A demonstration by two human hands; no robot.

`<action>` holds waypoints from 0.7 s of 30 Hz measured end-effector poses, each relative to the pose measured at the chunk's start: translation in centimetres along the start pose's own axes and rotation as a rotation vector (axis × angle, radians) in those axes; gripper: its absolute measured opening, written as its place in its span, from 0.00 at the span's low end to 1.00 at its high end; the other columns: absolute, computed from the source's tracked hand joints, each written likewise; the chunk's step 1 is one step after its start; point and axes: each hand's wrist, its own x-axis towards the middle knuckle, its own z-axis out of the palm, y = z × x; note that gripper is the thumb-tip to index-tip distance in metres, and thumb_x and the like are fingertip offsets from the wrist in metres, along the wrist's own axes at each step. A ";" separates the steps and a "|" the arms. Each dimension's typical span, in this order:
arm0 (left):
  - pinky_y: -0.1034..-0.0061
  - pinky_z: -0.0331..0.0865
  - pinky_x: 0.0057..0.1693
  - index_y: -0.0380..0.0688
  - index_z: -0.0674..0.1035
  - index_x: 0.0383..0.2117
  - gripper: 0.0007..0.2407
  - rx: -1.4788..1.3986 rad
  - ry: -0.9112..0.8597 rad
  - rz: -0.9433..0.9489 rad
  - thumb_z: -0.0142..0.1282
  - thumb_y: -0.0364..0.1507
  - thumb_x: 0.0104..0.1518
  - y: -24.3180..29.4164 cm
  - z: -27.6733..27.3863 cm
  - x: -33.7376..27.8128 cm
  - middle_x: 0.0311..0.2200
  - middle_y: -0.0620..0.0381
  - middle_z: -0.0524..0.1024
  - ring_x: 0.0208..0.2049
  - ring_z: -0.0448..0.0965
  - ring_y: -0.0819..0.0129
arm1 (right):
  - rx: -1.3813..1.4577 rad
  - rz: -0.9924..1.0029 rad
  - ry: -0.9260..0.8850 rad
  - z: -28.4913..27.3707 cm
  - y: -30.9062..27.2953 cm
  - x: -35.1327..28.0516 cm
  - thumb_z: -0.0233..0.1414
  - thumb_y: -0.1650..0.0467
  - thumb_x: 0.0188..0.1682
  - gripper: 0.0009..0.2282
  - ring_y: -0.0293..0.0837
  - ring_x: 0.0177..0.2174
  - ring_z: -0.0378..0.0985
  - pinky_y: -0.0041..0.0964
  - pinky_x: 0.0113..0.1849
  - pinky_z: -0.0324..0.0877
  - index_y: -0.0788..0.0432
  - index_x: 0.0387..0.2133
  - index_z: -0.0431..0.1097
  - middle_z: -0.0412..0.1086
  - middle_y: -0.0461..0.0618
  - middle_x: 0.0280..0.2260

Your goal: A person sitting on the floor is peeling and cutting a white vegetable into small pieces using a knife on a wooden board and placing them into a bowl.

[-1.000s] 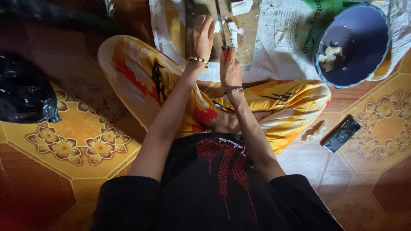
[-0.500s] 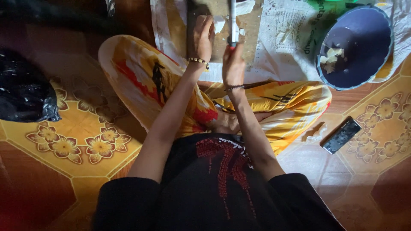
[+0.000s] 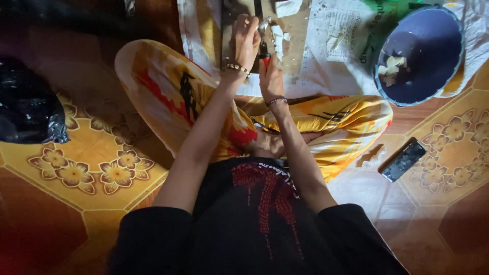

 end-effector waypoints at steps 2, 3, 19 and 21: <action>0.72 0.68 0.35 0.48 0.72 0.47 0.27 -0.014 0.015 0.031 0.57 0.09 0.36 -1.2 1.5 0.0 0.39 0.58 0.69 0.30 0.70 0.67 | 0.100 0.133 -0.084 -2.1 -1.8 1.1 0.49 0.70 0.56 0.11 0.47 0.16 0.73 0.42 0.19 0.66 0.62 0.47 0.60 0.73 0.54 0.22; 0.71 0.67 0.36 0.48 0.73 0.48 0.29 -0.019 0.031 0.055 0.57 0.09 0.36 -1.8 2.0 -0.2 0.39 0.57 0.69 0.29 0.70 0.66 | 0.205 0.266 -0.180 -3.1 -2.8 1.5 0.48 0.67 0.57 0.08 0.42 0.12 0.69 0.37 0.16 0.64 0.59 0.40 0.61 0.70 0.49 0.18; 0.72 0.75 0.37 0.48 0.75 0.46 0.25 0.135 -0.014 -0.026 0.58 0.11 0.37 -3.1 3.0 -0.5 0.38 0.55 0.70 0.32 0.74 0.63 | 0.825 0.625 -0.494 -4.6 0.6 3.8 0.47 0.62 0.57 0.09 0.34 0.14 0.55 0.29 0.17 0.54 0.55 0.37 0.62 0.58 0.41 0.19; 0.82 0.68 0.28 0.47 0.75 0.48 0.26 -0.064 0.009 -0.067 0.61 0.10 0.40 -4.2 3.1 -1.2 0.40 0.55 0.70 0.24 0.74 0.76 | -0.330 0.005 -0.216 -1.4 3.7 3.6 0.48 0.66 0.60 0.12 0.44 0.14 0.74 0.35 0.14 0.71 0.61 0.51 0.60 0.75 0.50 0.21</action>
